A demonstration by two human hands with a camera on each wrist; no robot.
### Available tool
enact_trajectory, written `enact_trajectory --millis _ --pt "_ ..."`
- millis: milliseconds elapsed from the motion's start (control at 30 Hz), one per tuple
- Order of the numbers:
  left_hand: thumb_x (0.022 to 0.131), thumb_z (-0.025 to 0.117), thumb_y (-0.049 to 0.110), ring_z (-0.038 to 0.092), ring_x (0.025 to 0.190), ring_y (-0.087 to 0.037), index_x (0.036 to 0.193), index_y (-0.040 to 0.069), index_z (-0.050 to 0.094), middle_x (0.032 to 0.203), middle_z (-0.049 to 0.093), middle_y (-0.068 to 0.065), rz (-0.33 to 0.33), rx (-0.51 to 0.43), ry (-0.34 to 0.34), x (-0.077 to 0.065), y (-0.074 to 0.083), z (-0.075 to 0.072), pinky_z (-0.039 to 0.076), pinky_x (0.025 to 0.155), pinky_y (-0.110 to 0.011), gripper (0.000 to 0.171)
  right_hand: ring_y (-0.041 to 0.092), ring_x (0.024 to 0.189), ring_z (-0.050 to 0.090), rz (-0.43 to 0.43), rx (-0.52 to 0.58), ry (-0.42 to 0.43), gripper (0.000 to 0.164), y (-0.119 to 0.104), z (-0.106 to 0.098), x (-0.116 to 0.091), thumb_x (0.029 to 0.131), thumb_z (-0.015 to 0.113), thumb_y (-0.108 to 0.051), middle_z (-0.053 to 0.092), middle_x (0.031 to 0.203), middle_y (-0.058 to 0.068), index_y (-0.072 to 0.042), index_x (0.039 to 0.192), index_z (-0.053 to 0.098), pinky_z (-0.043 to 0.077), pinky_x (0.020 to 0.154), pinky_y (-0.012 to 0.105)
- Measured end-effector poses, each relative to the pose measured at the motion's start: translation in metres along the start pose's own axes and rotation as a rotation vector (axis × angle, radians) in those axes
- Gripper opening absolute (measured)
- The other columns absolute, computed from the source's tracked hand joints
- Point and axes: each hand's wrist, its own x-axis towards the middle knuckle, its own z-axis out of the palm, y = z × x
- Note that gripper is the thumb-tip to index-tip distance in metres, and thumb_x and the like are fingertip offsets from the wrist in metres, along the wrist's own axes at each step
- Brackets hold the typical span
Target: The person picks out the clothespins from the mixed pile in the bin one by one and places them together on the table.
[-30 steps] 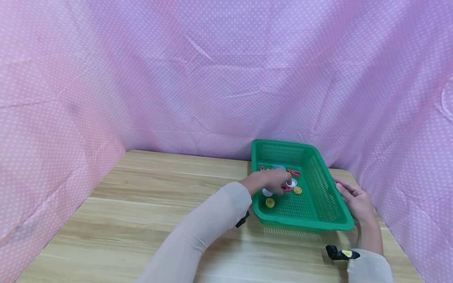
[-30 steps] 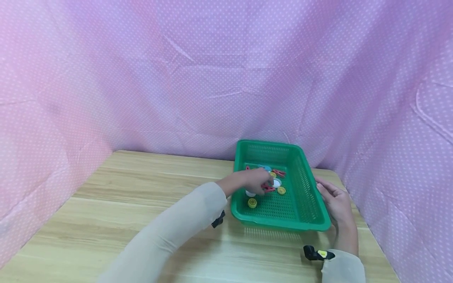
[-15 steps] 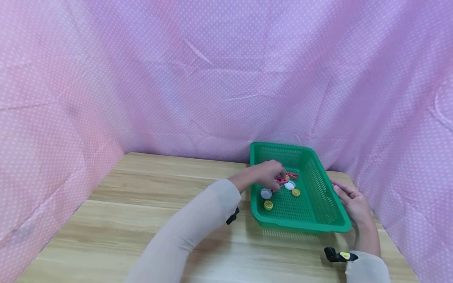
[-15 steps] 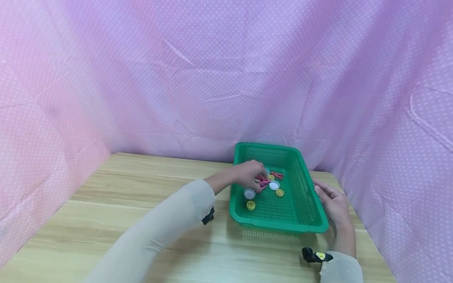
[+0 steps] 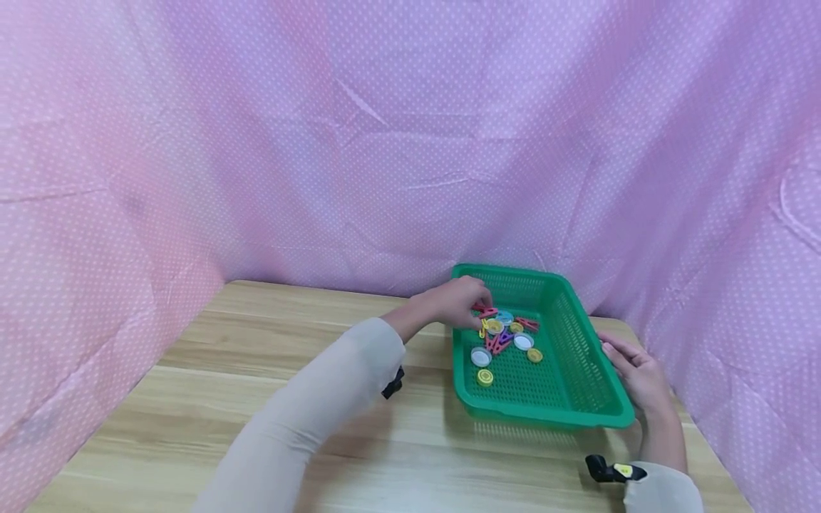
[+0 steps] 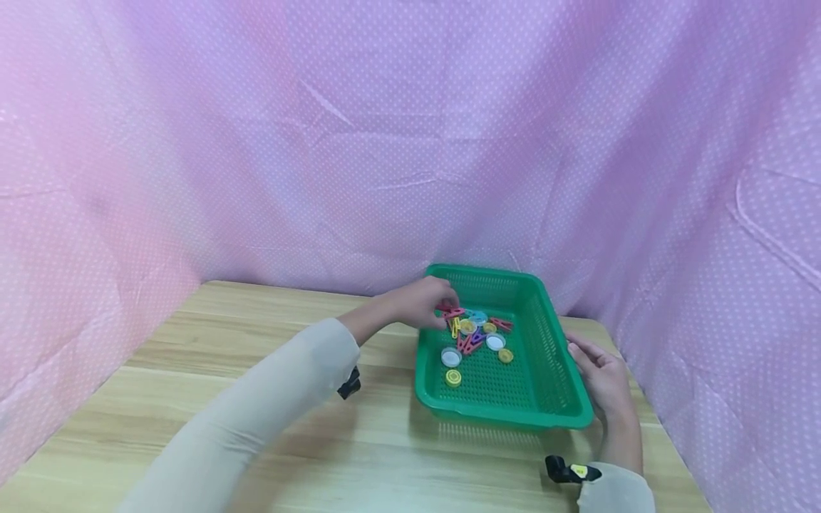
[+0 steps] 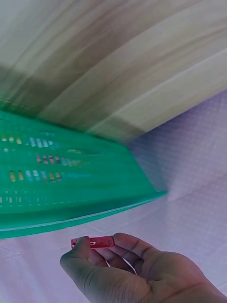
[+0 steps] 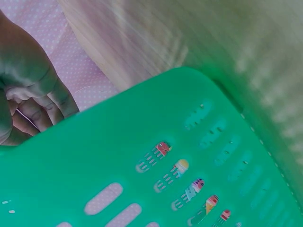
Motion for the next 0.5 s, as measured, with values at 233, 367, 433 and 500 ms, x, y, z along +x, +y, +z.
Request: enact_trajectory --millis 233,367,433,500 --pt "0.089 0.075 0.017 0.058 0.099 -0.013 0.122 0.005 0.071 0.113 0.066 -0.003 -0.054 -0.017 0.051 -0.023 -0.023 -0.011 0.051 0.083 -0.025 0.035 0.003 0.087 0.071 -0.01 -0.004 -0.003 0.032 0.002 0.0 -0.001 0.1 0.068 -0.023 0.074 0.105 -0.017 -0.019 0.132 0.071 0.057 0.07 0.02" --pt "0.086 0.074 0.012 0.056 0.086 -0.014 0.11 0.006 0.074 0.099 0.066 -0.002 -0.079 -0.036 0.077 -0.038 -0.036 -0.017 0.047 0.072 -0.025 0.025 0.003 0.087 0.071 -0.013 0.003 0.0 0.031 0.002 0.0 -0.001 0.1 0.068 -0.021 0.074 0.106 -0.017 -0.019 0.131 0.072 0.057 0.07 0.02" --pt "0.085 0.075 0.011 0.055 0.083 -0.014 0.107 0.005 0.073 0.095 0.065 -0.002 -0.106 -0.052 0.084 -0.047 -0.043 -0.019 0.047 0.071 -0.026 0.023 0.002 0.087 0.071 -0.017 0.007 0.006 0.03 0.003 0.0 0.0 0.1 0.068 -0.021 0.074 0.105 -0.018 -0.02 0.13 0.073 0.057 0.069 0.02" --pt "0.085 0.074 0.011 0.056 0.083 -0.014 0.109 0.005 0.072 0.096 0.065 -0.003 -0.139 -0.072 0.085 -0.057 -0.05 -0.021 0.048 0.071 -0.026 0.025 0.002 0.086 0.071 -0.019 0.009 0.008 0.029 0.004 0.0 0.0 0.1 0.068 -0.02 0.074 0.106 -0.018 -0.02 0.129 0.073 0.057 0.069 0.02"
